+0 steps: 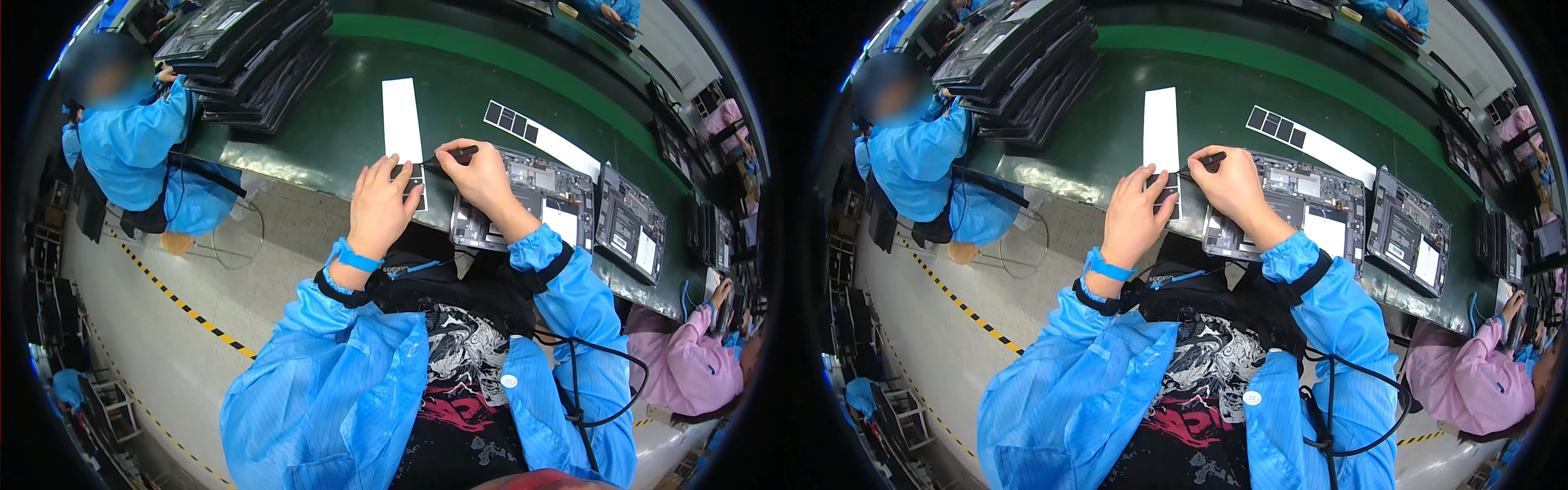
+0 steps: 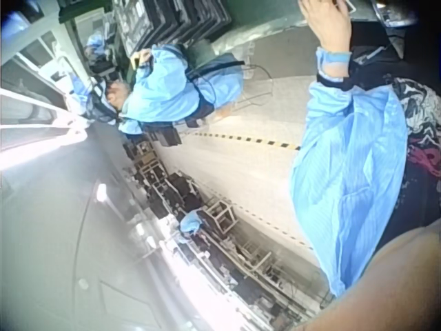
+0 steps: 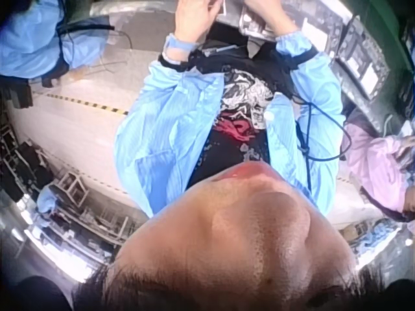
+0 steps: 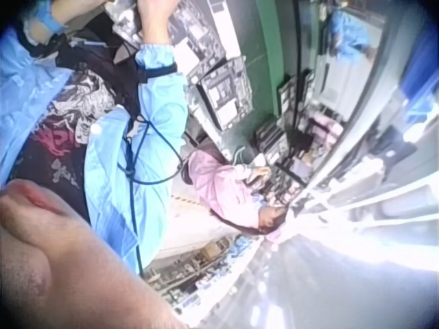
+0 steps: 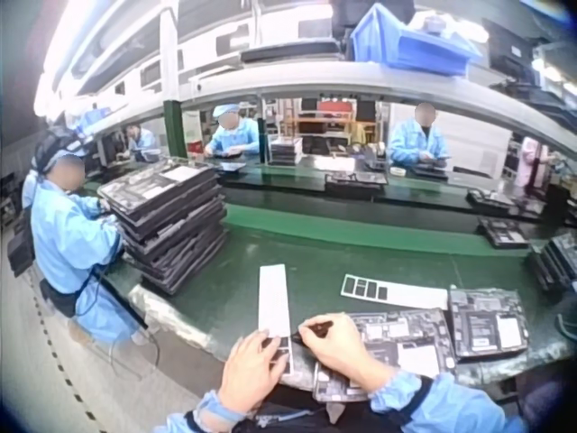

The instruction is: Assembling internal components of electronic tablets on a factory production line.

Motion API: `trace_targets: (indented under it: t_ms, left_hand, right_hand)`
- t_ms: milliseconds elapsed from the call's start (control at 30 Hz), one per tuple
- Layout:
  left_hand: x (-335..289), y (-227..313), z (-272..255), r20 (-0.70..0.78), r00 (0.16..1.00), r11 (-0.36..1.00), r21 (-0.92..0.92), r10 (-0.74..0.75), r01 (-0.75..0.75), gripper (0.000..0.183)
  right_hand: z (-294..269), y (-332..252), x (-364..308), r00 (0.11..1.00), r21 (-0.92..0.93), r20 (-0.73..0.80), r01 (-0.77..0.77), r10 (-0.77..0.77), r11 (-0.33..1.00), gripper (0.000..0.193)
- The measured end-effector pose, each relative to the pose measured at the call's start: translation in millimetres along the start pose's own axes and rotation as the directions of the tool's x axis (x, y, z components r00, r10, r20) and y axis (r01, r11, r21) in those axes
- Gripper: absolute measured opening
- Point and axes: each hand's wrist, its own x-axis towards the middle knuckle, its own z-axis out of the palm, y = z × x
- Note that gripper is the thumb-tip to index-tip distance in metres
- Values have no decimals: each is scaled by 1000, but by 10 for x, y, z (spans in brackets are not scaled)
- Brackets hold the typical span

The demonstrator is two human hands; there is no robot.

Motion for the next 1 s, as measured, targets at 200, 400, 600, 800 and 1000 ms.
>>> trace_targets:
  t_ms: [200,400,600,800,1000]
  left_hand:
    - [-6,9,-7,11,1000,999,35,6,-6,38]
    - [6,12,28,57,998,994,107,21,-27,41]
    - [34,-10,26,87,995,995,85,41,-49,39]
    - [100,53,-62,91,991,983,148,96,-108,39]
    - [541,214,-219,218,960,974,-182,176,-138,29]
  right_hand:
    - [7,15,-1,999,-29,16,34,-33,999,21]
    - [-2,55,9,998,16,56,37,-38,999,22]
    - [-58,121,18,997,357,72,-4,-23,934,19]
    - [-737,115,-207,1000,446,-15,-16,25,895,22]
    - [-1401,435,-317,962,457,-54,-213,266,863,29]
